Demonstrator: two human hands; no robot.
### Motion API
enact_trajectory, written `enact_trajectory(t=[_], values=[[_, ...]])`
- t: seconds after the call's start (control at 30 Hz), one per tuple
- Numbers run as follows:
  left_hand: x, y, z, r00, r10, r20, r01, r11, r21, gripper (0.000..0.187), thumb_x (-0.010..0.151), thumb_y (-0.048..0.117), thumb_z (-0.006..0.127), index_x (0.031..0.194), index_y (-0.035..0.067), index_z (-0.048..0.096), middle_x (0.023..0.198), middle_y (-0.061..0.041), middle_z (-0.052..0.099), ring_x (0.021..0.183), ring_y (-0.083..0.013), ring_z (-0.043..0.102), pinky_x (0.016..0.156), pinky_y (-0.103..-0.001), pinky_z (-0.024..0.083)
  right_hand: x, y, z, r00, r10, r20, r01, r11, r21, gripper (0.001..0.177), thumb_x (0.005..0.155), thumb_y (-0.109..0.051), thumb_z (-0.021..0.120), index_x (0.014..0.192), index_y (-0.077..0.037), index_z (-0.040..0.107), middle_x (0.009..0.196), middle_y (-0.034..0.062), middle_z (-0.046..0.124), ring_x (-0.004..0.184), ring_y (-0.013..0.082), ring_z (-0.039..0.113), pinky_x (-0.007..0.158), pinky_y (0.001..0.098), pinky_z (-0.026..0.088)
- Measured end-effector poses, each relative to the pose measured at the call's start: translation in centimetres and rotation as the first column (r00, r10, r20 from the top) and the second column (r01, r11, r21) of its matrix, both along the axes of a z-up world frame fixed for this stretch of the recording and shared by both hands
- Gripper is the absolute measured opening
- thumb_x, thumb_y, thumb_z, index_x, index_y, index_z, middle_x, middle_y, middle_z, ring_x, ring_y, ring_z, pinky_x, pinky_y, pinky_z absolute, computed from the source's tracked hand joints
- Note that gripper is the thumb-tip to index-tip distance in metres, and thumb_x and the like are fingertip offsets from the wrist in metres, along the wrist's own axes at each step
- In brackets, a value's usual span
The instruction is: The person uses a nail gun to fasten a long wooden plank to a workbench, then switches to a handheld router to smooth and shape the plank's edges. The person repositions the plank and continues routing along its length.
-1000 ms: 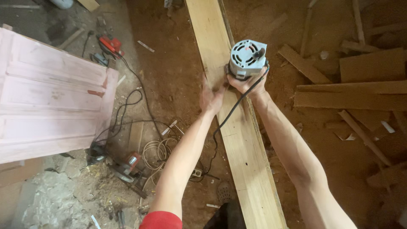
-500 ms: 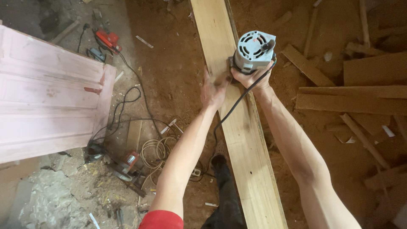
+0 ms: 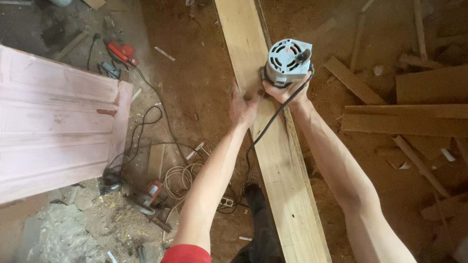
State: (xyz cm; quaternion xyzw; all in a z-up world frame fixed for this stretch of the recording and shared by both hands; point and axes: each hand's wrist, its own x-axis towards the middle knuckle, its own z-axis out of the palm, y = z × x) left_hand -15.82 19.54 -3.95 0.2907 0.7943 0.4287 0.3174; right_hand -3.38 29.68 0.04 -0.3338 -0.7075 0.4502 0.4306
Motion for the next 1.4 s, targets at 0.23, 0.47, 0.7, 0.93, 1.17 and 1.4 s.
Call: enact_trajectory(t=[0.23, 0.47, 0.7, 0.93, 1.17, 1.4], values=[[-1.0, 1.5, 0.0, 1.000, -0.003, -0.006, 0.003, 1.000, 0.001, 0.111, 0.079, 0.056, 0.079, 0.161, 0.007, 0.023, 0.159, -0.022, 0.041, 0.142, -0.0359, 0.046, 0.113, -0.043, 0.041, -1.0, 1.8, -0.5, 1.000, -0.023, 0.016, 0.021, 0.994, 0.105, 0.044, 0.073, -0.019, 0.089, 0.111, -0.006, 0.070, 0.104, 0.0033, 0.075, 0.095, 0.0151, 0.073, 0.085, 0.0318, 0.060], [-2.2, 3.0, -0.1, 1.000, -0.008, 0.022, 0.007, 1.000, 0.015, 0.112, 0.079, 0.055, 0.079, 0.162, 0.006, 0.022, 0.160, -0.024, 0.039, 0.143, -0.0373, 0.045, 0.115, -0.044, 0.039, -2.1, 3.2, -0.7, 0.999, -0.018, 0.028, 0.016, 0.997, 0.076, 0.040, 0.074, -0.020, 0.088, 0.109, -0.009, 0.073, 0.106, 0.0023, 0.076, 0.099, 0.0157, 0.074, 0.087, 0.0324, 0.060], [-3.4, 4.2, 0.8, 0.999, -0.013, 0.046, 0.014, 1.000, -0.001, 0.112, 0.076, 0.057, 0.077, 0.161, 0.007, 0.025, 0.153, -0.023, 0.049, 0.138, -0.0365, 0.053, 0.112, -0.043, 0.043, -2.9, 4.4, -1.2, 0.998, -0.006, 0.058, 0.001, 0.996, 0.091, 0.036, 0.075, -0.021, 0.087, 0.108, -0.011, 0.075, 0.106, 0.0011, 0.077, 0.099, 0.0153, 0.075, 0.088, 0.0319, 0.060], [-5.1, 5.9, 0.2, 0.999, -0.025, -0.030, 0.023, 0.997, -0.071, 0.113, 0.076, 0.059, 0.079, 0.162, 0.009, 0.024, 0.151, -0.023, 0.050, 0.136, -0.0374, 0.052, 0.109, -0.044, 0.042, -4.4, 6.0, -1.9, 1.000, -0.026, 0.004, 0.026, 0.996, 0.085, 0.045, 0.073, -0.022, 0.088, 0.113, -0.010, 0.071, 0.108, 0.0013, 0.076, 0.101, 0.0166, 0.074, 0.090, 0.0328, 0.060], [-6.5, 7.7, -0.7, 0.997, -0.038, 0.068, 0.031, 0.994, 0.107, 0.109, 0.078, 0.054, 0.078, 0.161, 0.008, 0.025, 0.147, -0.017, 0.059, 0.133, -0.0323, 0.058, 0.109, -0.041, 0.045, -6.0, 8.3, -3.7, 0.999, 0.028, 0.023, -0.025, 0.993, -0.120, 0.043, 0.075, -0.028, 0.082, 0.114, -0.014, 0.071, 0.111, -0.0006, 0.076, 0.107, 0.0160, 0.073, 0.092, 0.0348, 0.060], [-7.8, 9.8, -0.5, 0.996, -0.027, 0.079, 0.022, 0.998, 0.065, 0.100, 0.081, 0.040, 0.081, 0.159, 0.006, 0.027, 0.144, -0.016, 0.060, 0.131, -0.0292, 0.059, 0.107, -0.039, 0.046, -7.4, 10.1, -4.3, 0.996, 0.050, 0.078, -0.049, 0.999, -0.018, 0.034, 0.079, -0.025, 0.081, 0.112, -0.019, 0.075, 0.112, -0.0029, 0.077, 0.110, 0.0155, 0.073, 0.096, 0.0349, 0.057]])
